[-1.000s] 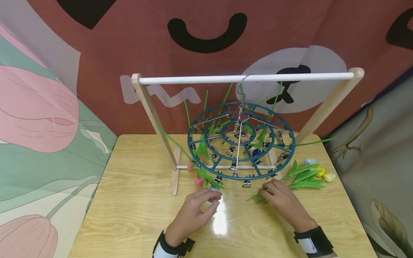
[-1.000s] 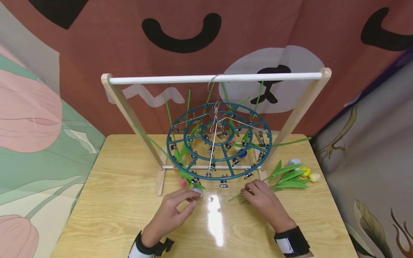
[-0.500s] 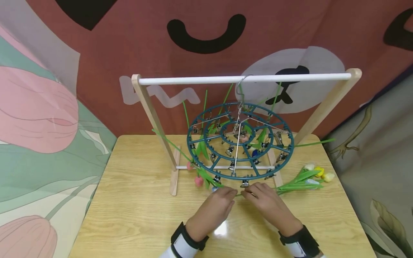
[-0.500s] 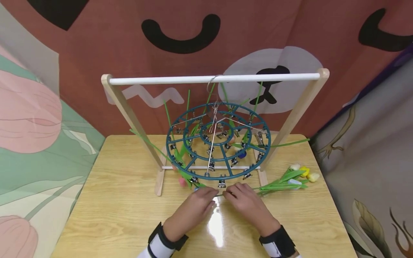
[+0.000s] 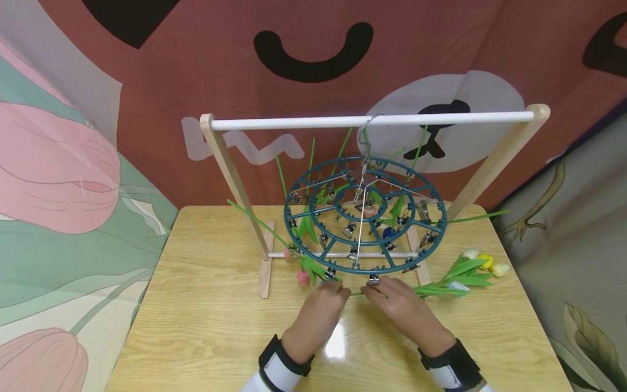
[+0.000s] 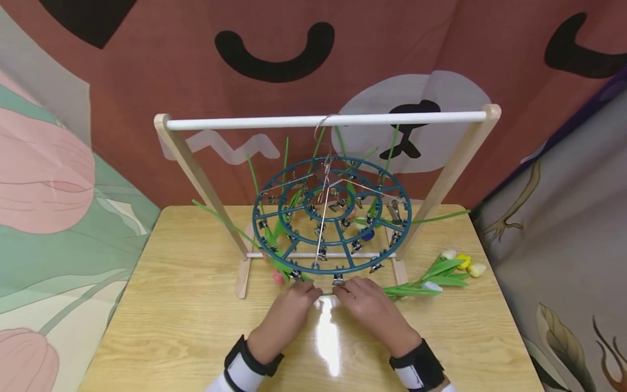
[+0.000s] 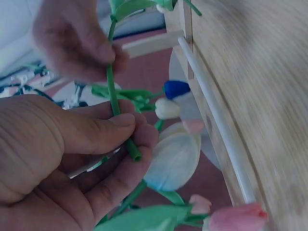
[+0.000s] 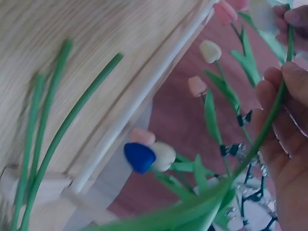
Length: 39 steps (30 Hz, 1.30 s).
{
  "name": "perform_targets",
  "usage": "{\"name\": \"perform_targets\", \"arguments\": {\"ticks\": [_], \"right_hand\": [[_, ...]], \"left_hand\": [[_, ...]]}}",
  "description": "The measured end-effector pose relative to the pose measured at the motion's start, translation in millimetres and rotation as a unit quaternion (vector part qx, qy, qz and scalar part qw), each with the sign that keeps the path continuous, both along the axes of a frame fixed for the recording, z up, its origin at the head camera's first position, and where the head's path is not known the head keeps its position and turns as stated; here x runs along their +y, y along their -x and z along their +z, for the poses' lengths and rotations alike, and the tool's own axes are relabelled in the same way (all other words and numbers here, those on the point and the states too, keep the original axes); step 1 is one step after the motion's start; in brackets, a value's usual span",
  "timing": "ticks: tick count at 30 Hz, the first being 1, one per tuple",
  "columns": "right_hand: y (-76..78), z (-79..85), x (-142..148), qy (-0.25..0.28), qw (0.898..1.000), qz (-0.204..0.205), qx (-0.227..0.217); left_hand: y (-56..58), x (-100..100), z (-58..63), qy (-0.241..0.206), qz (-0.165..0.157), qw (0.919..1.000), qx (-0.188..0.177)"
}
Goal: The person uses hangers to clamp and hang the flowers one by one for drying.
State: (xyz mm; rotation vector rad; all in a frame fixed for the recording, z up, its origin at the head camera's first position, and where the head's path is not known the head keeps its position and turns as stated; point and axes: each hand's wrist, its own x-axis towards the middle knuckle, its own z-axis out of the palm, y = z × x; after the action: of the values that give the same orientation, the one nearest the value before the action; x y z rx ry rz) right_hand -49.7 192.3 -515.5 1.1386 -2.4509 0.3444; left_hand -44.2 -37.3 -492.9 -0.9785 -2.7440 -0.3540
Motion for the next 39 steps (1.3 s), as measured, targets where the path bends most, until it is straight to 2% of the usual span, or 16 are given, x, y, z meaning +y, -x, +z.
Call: {"name": "perform_targets", "arguments": {"ticks": [6, 14, 17, 19, 23, 26, 28, 30, 32, 35, 37, 39], "right_hand": [[2.4, -0.4, 27.6, -0.014, 0.998, -0.042, -0.037], [3.2, -3.9, 54.7, 0.017, 0.998, -0.058, -0.013], [2.6, -4.2, 65.3, 0.021, 0.997, -0.070, -0.029], [2.1, -3.9, 72.3, 0.016, 0.995, -0.086, -0.043], [-0.2, -1.8, 83.0, 0.011, 0.990, -0.120, -0.074], [-2.4, -1.0, 85.7, 0.016, 0.987, -0.129, -0.099], [-3.9, -1.5, 84.6, 0.024, 0.985, -0.127, -0.118], [-5.2, -2.3, 81.9, 0.034, 0.983, -0.122, -0.134], [-6.1, -2.7, 78.4, 0.043, 0.981, -0.118, -0.147], [-6.9, -2.6, 73.1, 0.054, 0.979, -0.116, -0.155], [-7.1, -2.1, 69.9, 0.062, 0.978, -0.117, -0.159], [-7.1, -1.6, 66.4, 0.070, 0.977, -0.116, -0.166]], "left_hand": [[1.4, -15.3, 1.6, -0.031, 0.011, 0.9994, -0.004], [0.2, -28.4, 5.2, -0.035, 0.012, 0.9988, -0.034], [-0.1, -34.9, 9.7, -0.046, 0.013, 0.9976, -0.049], [-0.1, -40.2, 12.9, -0.055, 0.014, 0.9973, -0.047], [2.3, -51.2, 16.9, -0.097, 0.014, 0.9939, -0.049], [5.3, -59.9, 19.2, -0.135, 0.008, 0.9881, -0.073], [7.0, -68.2, 20.4, -0.168, 0.012, 0.9799, -0.107], [8.5, -78.8, 20.5, -0.210, 0.026, 0.9660, -0.148], [9.3, -90.8, 18.7, -0.266, 0.044, 0.9447, -0.187], [9.8, -106.6, 12.8, -0.346, 0.057, 0.9049, -0.240], [9.6, -113.2, 7.3, -0.384, 0.051, 0.8813, -0.271], [9.0, -115.3, 1.2, -0.407, 0.037, 0.8634, -0.295]]}}
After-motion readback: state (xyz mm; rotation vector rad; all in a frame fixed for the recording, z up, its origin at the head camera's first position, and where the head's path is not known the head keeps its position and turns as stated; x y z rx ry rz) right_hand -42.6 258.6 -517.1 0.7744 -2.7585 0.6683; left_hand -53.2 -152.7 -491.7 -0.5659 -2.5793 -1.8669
